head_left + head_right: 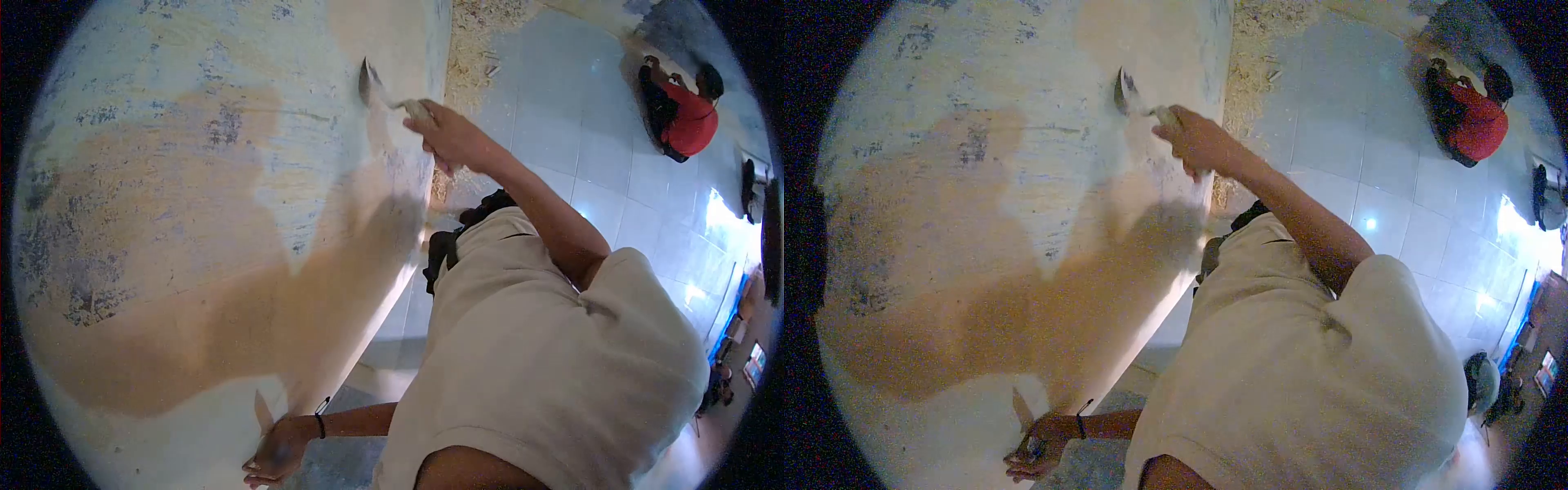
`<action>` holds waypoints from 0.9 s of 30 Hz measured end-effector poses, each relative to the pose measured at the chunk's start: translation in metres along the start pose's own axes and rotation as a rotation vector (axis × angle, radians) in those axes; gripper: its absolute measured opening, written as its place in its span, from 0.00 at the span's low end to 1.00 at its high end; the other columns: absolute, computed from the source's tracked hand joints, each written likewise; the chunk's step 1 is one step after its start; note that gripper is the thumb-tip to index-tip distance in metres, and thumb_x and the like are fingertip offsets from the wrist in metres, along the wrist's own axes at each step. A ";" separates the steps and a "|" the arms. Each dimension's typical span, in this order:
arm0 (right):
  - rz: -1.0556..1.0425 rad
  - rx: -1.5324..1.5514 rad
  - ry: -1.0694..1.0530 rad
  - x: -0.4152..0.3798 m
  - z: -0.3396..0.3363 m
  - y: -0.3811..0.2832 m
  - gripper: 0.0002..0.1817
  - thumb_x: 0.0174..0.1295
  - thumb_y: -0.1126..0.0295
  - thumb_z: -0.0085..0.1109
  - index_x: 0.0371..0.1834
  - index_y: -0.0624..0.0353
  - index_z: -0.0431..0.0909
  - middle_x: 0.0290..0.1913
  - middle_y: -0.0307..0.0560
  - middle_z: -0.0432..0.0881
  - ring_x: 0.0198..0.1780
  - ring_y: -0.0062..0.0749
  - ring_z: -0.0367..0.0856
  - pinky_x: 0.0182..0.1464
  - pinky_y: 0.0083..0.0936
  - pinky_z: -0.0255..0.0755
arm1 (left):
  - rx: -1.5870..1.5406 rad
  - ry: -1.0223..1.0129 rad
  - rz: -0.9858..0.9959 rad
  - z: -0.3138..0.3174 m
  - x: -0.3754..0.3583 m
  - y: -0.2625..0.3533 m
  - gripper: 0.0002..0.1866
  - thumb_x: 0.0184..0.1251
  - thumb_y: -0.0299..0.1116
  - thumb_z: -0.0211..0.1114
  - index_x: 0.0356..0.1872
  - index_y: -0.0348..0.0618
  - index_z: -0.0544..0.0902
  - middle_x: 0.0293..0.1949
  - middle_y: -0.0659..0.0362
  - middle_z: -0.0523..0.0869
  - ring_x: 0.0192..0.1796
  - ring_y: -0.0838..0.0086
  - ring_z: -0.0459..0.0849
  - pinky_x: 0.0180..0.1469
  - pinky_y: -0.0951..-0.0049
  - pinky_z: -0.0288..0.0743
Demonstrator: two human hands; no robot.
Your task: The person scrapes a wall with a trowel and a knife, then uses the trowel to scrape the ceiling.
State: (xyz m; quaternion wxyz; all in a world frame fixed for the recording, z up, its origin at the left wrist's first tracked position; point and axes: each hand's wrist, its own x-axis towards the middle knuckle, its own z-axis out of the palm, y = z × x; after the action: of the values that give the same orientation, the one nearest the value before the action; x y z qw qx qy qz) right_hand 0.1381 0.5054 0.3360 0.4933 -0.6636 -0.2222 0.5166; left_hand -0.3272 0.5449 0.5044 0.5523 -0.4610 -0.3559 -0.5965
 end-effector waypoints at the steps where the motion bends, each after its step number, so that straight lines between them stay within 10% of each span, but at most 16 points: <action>1: -0.001 -0.001 -0.025 -0.007 0.001 -0.003 0.29 0.72 0.51 0.57 0.68 0.58 0.65 0.25 0.43 0.74 0.16 0.28 0.76 0.16 0.31 0.75 | -0.002 -0.001 -0.001 0.000 0.000 0.000 0.23 0.82 0.44 0.48 0.57 0.34 0.80 0.63 0.43 0.75 0.74 0.48 0.67 0.69 0.48 0.69; 27: -0.039 0.047 -0.045 0.016 -0.016 0.003 0.31 0.73 0.51 0.57 0.70 0.59 0.63 0.25 0.44 0.74 0.16 0.29 0.76 0.16 0.30 0.75 | 0.258 -0.124 -0.027 -0.010 0.007 0.029 0.22 0.82 0.42 0.48 0.57 0.34 0.80 0.63 0.43 0.75 0.73 0.48 0.68 0.69 0.49 0.69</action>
State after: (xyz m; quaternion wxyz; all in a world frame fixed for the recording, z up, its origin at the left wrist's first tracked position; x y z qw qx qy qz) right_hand 0.1580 0.5102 0.3258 0.5137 -0.6356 -0.2337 0.5268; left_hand -0.3001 0.5290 0.5058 0.5758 -0.4174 -0.4693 -0.5235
